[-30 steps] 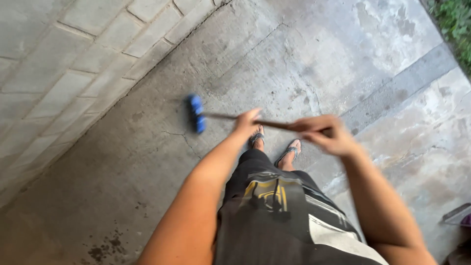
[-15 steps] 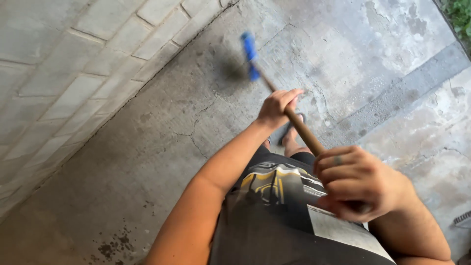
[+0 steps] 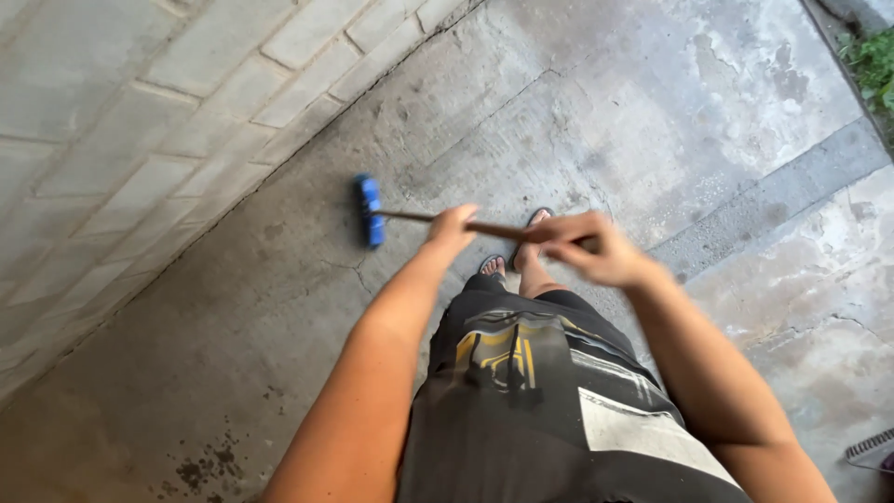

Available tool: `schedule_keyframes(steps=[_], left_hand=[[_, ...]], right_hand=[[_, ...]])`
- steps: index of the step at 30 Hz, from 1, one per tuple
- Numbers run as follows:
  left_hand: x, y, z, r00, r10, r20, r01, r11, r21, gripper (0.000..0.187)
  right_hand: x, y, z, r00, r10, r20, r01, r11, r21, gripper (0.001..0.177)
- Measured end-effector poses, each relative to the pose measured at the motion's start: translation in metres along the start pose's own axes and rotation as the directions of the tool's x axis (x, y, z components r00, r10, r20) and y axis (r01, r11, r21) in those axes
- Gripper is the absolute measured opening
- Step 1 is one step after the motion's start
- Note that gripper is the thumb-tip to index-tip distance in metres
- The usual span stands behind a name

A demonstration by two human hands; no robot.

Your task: Sweeping a concrete floor using a long-handled broom.

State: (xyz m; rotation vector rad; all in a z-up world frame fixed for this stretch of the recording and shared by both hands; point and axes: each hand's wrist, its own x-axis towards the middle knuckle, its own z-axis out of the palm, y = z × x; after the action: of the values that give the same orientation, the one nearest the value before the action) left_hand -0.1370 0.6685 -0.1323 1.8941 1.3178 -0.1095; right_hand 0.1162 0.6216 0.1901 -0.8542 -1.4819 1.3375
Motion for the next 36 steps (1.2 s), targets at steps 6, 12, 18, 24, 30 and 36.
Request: schedule_keyframes(steps=[6,12,18,24,30,36], left_hand=[[0.041,0.183,-0.02,0.957,0.274,-0.09,-0.288,0.902,-0.32,0.029],[0.017,0.22,-0.08,0.899,0.39,-0.201,-0.426,0.885,-0.187,0.031],[-0.014,0.133,-0.148,0.996,0.084,-0.019,-0.086,0.986,-0.145,0.046],[-0.008,-0.067,-0.126,0.985,-0.081,-0.152,0.086,0.996,0.029,0.044],[0.015,-0.163,-0.139,0.98,-0.107,-0.167,0.105,0.994,-0.021,0.023],[0.048,-0.011,-0.192,0.977,0.214,0.007,-0.208,0.955,-0.213,0.03]], right_hand=[[-0.004,-0.095,-0.051,0.984,-0.082,0.157,0.102,0.987,-0.123,0.036],[0.023,-0.143,-0.046,0.92,-0.314,0.235,0.37,0.895,-0.251,0.029],[0.069,-0.091,-0.028,0.961,-0.211,0.18,0.214,0.977,0.001,0.033],[0.117,0.026,0.033,0.977,-0.032,0.211,0.011,0.995,0.101,0.035],[0.149,0.08,0.097,0.986,0.046,0.159,-0.063,0.993,0.102,0.021],[0.157,-0.025,0.079,0.988,-0.134,0.082,0.145,0.979,-0.145,0.031]])
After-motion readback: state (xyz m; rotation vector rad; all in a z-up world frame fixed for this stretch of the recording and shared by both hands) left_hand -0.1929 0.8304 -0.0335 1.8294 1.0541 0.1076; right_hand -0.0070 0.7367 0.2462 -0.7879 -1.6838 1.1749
